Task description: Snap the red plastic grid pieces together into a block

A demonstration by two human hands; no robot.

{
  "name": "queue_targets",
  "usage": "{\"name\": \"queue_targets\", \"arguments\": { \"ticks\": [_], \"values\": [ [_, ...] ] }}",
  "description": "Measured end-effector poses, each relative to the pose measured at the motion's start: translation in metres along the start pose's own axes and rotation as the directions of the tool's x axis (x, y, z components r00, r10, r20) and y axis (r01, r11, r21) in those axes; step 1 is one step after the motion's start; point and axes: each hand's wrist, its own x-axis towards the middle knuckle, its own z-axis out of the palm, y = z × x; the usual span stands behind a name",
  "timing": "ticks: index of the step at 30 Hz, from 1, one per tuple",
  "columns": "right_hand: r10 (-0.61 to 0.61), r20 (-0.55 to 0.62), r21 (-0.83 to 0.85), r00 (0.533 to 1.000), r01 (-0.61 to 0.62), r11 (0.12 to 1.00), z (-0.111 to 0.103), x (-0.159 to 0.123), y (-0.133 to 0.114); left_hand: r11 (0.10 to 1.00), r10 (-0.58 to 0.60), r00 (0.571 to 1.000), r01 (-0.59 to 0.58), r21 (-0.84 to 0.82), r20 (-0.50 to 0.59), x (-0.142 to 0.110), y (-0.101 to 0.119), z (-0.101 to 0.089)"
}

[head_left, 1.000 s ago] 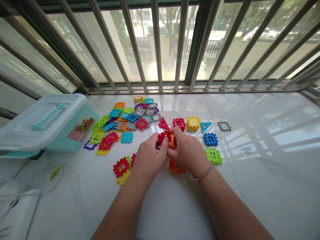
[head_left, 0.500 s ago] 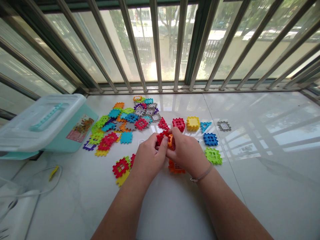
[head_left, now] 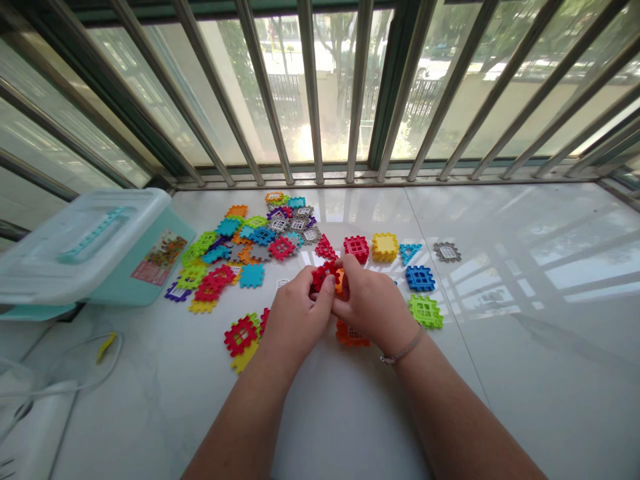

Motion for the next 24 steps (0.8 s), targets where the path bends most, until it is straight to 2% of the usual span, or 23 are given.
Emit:
{"name": "queue_targets", "arguments": {
  "ticks": [24],
  "values": [
    [0.005, -0.027, -0.006, 1.0, -0.005, 1.0, 0.0012, 0.0003, -0.0001, 1.0, 0.002, 1.0, -0.002, -0.001, -0.006, 0.0005, -0.0009, 0.0012]
  ]
}}
